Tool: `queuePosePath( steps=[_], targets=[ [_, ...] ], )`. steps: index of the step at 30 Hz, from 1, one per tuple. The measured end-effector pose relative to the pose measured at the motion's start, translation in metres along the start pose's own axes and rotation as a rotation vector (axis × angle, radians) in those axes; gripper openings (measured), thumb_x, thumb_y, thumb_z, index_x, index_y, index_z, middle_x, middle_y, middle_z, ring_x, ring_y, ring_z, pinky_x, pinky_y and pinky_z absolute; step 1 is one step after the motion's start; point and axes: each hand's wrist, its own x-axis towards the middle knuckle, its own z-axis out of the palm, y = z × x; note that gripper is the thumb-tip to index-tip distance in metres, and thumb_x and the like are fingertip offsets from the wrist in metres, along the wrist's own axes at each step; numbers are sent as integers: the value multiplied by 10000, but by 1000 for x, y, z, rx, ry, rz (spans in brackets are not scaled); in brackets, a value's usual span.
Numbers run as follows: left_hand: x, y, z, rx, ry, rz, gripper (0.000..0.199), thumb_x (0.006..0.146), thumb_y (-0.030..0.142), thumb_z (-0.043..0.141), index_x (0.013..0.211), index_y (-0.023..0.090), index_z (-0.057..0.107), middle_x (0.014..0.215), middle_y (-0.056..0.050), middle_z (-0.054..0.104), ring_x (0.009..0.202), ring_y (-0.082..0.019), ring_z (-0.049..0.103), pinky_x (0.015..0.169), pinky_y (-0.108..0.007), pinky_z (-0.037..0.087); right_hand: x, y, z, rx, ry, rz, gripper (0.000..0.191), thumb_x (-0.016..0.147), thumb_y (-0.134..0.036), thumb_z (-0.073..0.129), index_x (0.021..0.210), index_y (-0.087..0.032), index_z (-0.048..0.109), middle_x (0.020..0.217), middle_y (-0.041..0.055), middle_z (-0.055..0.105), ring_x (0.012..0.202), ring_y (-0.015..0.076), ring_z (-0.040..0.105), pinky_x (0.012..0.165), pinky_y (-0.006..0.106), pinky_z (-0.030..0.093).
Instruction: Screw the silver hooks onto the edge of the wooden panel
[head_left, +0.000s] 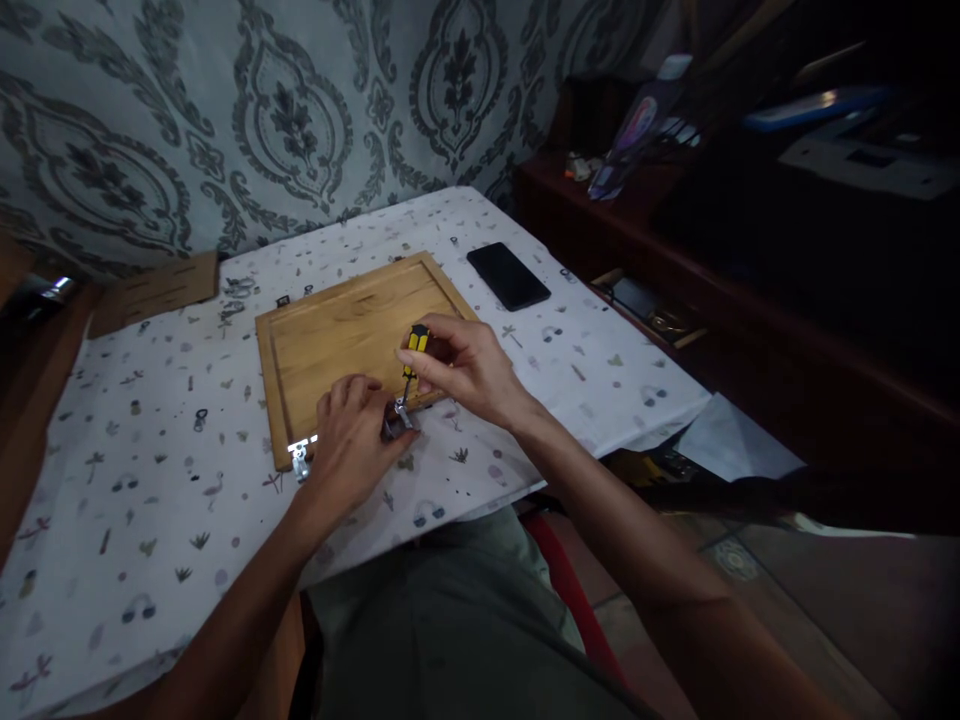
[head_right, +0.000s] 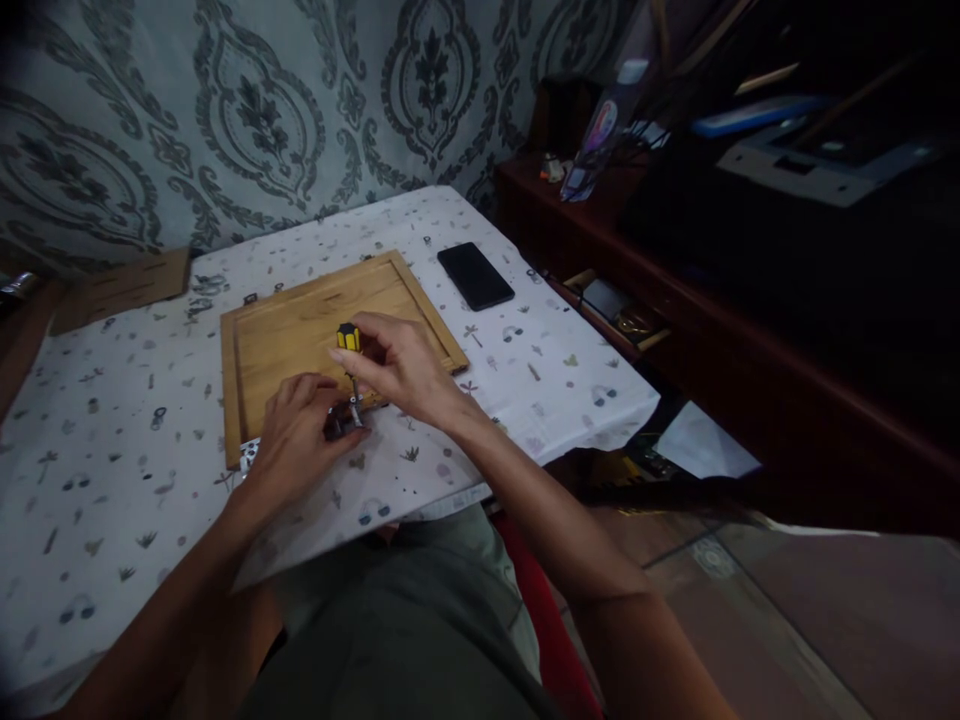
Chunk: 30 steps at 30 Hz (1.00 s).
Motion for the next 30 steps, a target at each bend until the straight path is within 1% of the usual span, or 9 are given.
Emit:
queuePosePath(
  steps=[5,9,13,16,20,23,30],
  targets=[
    [1,-2,0,-36,14,-3,313,826,362,795,1054,174,696,1196,-114,614,1175,-337,503,991,-499,430,-1,-2,0,-4,-2,7,363,900,-519,695,777,-200,571,651,-63,510,545,80,557,524,233,397],
    [3,-3,-2,-80,1,-15,290,812,365,809,1013,182,710,1168,-107,617,1163,-333,512,969,-490,438,-1,-1,0,-10,-1,13,354,902,-512,697,784,-201,576,678,-51,530,553,86,562,534,240,401],
    [5,-3,-3,-105,-10,-32,289,798,344,823,1012,180,718,1156,-105,617,1157,-328,522,969,-487,441,0,1,1,-30,-3,-19,344,915,-494,686,772,-200,579,697,-42,539,571,93,547,538,242,397],
    [6,-4,-2,-120,-7,-38,264,799,334,822,985,178,719,1155,-103,616,1152,-321,528,970,-483,444,-1,-2,1,-87,6,-54,333,921,-486,680,781,-196,597,712,-31,551,593,97,517,549,243,394],
    [6,-5,-1,-136,-13,-35,296,785,340,835,1001,175,718,1147,-101,619,1160,-320,526,983,-491,442,-6,-11,0,-147,54,-63,324,926,-481,678,794,-194,610,719,-18,546,638,113,512,564,248,403],
    [5,-5,-1,-143,-11,-45,266,800,351,818,978,183,714,1137,-95,619,1160,-319,525,988,-502,441,-9,-14,0,-143,81,-77,313,928,-472,681,797,-197,610,734,-13,545,655,119,517,571,250,414],
    [6,-3,-3,-153,-31,-58,270,801,341,817,995,181,718,1144,-102,613,1175,-333,514,982,-516,431,-9,-10,0,-111,68,-55,272,926,-451,690,825,-209,618,753,-9,559,660,127,533,570,255,433]
  ],
)
